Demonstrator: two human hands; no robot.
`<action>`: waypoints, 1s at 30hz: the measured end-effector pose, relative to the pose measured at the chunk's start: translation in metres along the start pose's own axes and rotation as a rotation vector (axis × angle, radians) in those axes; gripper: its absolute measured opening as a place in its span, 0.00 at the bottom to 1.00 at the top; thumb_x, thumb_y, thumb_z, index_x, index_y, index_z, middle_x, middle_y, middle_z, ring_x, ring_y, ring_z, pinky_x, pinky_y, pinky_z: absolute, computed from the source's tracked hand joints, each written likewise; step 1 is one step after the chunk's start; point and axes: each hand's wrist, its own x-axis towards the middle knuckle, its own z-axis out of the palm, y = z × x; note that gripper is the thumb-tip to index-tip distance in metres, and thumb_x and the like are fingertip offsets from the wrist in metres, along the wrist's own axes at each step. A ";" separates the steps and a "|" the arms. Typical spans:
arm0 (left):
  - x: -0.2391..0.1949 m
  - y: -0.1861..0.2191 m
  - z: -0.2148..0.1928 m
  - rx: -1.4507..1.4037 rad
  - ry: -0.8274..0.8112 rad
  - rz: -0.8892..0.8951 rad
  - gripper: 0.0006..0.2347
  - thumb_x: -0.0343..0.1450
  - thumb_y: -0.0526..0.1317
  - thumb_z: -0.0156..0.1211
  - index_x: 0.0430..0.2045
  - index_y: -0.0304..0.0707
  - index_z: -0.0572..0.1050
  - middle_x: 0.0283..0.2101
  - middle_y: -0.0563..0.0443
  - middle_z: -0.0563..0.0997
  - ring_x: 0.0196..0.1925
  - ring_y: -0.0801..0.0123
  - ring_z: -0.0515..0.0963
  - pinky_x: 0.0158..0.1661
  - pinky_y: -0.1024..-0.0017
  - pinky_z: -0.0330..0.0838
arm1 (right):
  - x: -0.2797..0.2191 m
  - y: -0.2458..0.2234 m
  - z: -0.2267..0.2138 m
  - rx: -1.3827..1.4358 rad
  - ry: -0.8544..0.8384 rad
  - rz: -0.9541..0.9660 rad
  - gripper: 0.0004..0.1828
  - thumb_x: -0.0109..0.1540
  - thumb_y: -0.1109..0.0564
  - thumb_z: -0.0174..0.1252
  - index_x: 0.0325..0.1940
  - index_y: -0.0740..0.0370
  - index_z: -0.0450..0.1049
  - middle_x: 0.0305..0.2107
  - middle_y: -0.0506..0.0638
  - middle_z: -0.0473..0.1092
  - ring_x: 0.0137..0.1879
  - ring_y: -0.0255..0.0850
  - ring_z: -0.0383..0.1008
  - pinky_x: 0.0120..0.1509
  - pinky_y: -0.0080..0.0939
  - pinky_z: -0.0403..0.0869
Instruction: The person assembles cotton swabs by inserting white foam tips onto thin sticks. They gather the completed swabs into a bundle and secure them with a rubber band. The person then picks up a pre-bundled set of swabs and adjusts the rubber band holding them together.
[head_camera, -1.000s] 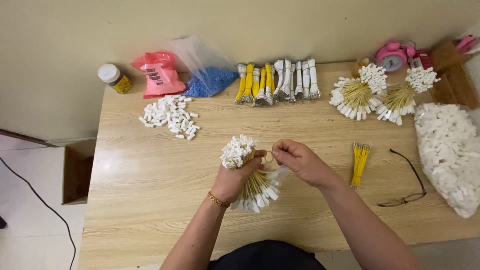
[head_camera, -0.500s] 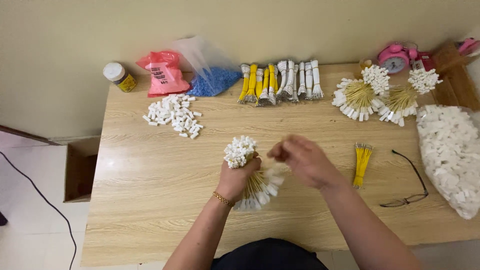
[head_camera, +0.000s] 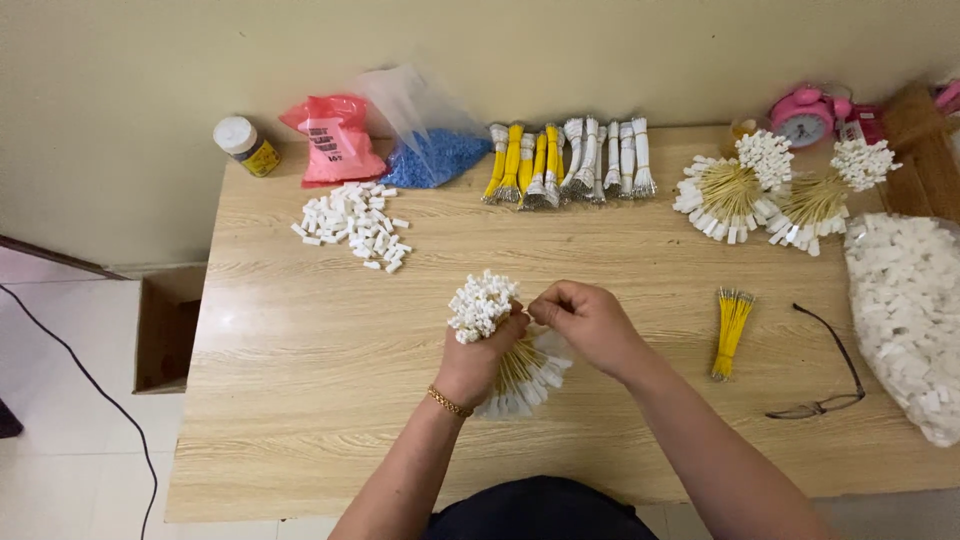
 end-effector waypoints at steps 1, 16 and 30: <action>0.002 -0.005 -0.003 0.053 0.004 0.068 0.05 0.62 0.32 0.68 0.27 0.32 0.80 0.26 0.44 0.81 0.32 0.66 0.79 0.38 0.68 0.72 | 0.000 0.001 0.000 0.135 -0.010 0.020 0.09 0.62 0.55 0.60 0.36 0.63 0.78 0.23 0.51 0.74 0.33 0.37 0.70 0.41 0.38 0.71; 0.008 -0.015 -0.012 1.209 0.113 0.715 0.08 0.61 0.39 0.61 0.31 0.54 0.78 0.25 0.60 0.69 0.26 0.65 0.77 0.37 0.67 0.68 | -0.030 -0.043 -0.017 0.432 -0.407 -0.157 0.29 0.66 0.60 0.44 0.71 0.62 0.51 0.22 0.45 0.57 0.22 0.30 0.57 0.29 0.31 0.69; 0.011 0.000 0.006 1.527 0.253 0.522 0.15 0.67 0.39 0.55 0.49 0.53 0.74 0.27 0.48 0.73 0.29 0.56 0.81 0.41 0.57 0.68 | -0.048 -0.061 0.008 -0.254 -0.391 -0.201 0.27 0.63 0.59 0.51 0.68 0.54 0.63 0.46 0.56 0.75 0.48 0.45 0.76 0.50 0.48 0.75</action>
